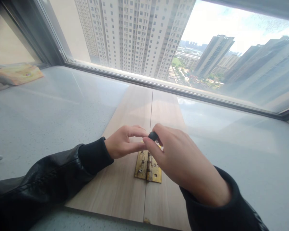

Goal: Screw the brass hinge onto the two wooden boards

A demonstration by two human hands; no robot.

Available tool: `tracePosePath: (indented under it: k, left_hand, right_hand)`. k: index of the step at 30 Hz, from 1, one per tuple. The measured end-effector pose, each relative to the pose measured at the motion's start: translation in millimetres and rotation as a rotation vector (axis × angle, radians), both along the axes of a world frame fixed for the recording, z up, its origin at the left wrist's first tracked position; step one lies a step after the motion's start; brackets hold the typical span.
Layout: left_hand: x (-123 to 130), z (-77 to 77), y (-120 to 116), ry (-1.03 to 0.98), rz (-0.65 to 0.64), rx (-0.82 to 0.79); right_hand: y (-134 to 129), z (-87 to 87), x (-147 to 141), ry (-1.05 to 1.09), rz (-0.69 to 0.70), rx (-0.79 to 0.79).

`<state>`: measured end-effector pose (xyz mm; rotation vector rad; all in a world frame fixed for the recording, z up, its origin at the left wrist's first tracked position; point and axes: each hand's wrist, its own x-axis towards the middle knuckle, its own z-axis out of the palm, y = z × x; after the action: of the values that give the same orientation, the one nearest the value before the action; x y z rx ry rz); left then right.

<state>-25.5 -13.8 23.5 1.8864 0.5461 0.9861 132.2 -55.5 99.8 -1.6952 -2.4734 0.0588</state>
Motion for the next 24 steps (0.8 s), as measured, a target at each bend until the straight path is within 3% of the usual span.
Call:
tracePosePath:
  k: [2,7,9,12,14,16,20,22,24]
  left_hand:
    - [0.2,-0.3,-2.0,-0.008,0.099,-0.038]
    - [3.5,1.7,-6.0,0.001,0.273,-0.05]
    - [3.2,3.5,-4.0,-0.003,0.224,-0.006]
    - [0.9,5.0,-0.1,-0.024,-0.041,0.045]
    - [0.1,4.3,0.5,-0.051,-0.085,0.019]
    - [0.9,2.5,-1.3,-0.065,0.026,-0.033]
    - [5.0,0.1,-6.3,-0.046,0.255,-0.145]
    - [6.0,0.7,-6.7,-0.025,0.299,-0.152]
    - [5.6,2.1,-5.5,0.009,0.245,-0.101]
  right_hand:
    - [-0.3,1.4,-1.1,0.014,-0.032,-0.018]
    - [2.8,-4.9,-9.1,0.029,-0.1,0.136]
    - [3.4,-5.4,-7.9,0.09,-0.035,0.12]
    - [2.5,-1.6,-2.3,0.213,0.109,-0.004]
    - [2.2,0.5,0.1,0.259,0.179,-0.059]
    - [2.7,0.1,-0.8,0.253,0.168,-0.015]
    - [3.9,-5.2,-8.2,0.145,-0.019,0.245]
    - [3.3,-6.3,-9.4,0.118,0.01,0.273]
    - [2.1,-4.6,-6.7,0.107,0.053,0.244]
